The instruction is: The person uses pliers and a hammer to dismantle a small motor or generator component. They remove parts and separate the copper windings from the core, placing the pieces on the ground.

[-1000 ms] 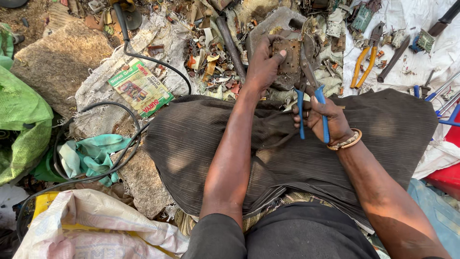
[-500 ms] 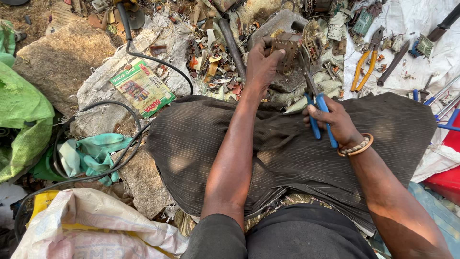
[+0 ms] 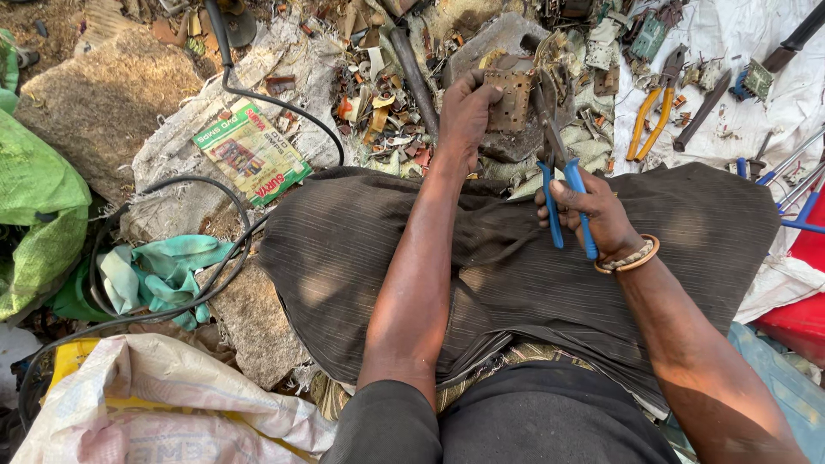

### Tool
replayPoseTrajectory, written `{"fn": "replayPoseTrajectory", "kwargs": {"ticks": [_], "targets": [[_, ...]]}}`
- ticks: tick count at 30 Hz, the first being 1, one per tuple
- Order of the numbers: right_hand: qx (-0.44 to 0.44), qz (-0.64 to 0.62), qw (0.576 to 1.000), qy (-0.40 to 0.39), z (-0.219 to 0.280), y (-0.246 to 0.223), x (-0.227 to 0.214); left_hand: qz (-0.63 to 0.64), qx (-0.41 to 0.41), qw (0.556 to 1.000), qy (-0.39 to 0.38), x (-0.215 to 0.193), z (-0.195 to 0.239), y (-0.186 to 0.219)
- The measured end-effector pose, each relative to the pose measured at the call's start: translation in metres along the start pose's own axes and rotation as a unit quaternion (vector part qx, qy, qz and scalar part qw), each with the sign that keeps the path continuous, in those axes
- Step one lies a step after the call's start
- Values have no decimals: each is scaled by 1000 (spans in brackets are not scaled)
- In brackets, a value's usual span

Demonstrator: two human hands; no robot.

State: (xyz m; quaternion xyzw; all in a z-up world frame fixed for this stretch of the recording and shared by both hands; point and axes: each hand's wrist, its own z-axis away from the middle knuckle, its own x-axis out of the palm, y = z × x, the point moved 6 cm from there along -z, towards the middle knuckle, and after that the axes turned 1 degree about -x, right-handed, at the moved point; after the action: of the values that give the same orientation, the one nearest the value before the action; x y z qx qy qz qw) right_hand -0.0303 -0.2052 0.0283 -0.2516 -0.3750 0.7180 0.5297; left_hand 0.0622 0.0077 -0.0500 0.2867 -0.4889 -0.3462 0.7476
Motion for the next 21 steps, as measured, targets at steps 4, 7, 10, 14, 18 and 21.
{"fn": "replayPoseTrajectory", "kwargs": {"ticks": [4, 7, 10, 14, 18, 21], "targets": [[-20, -28, 999, -19, 0, -1, 3, 41, -39, 998, 0, -1, -3, -10], [-30, 82, 996, 22, -4, 3, 1, 72, -47, 996, 2, -1, -5, -14], [-67, 150, 985, 55, -8, 5, 2, 72, -51, 996, 11, -1, -3, -15], [-83, 198, 974, 77, -15, 4, 4, 5, -25, 998, 49, -5, 3, -5], [-86, 219, 968, 88, -8, 1, -4, -263, 70, 953, 135, -7, 21, 20], [-75, 128, 986, 74, -6, 0, -5, -276, 24, 958, 78, 3, 27, 23]]}}
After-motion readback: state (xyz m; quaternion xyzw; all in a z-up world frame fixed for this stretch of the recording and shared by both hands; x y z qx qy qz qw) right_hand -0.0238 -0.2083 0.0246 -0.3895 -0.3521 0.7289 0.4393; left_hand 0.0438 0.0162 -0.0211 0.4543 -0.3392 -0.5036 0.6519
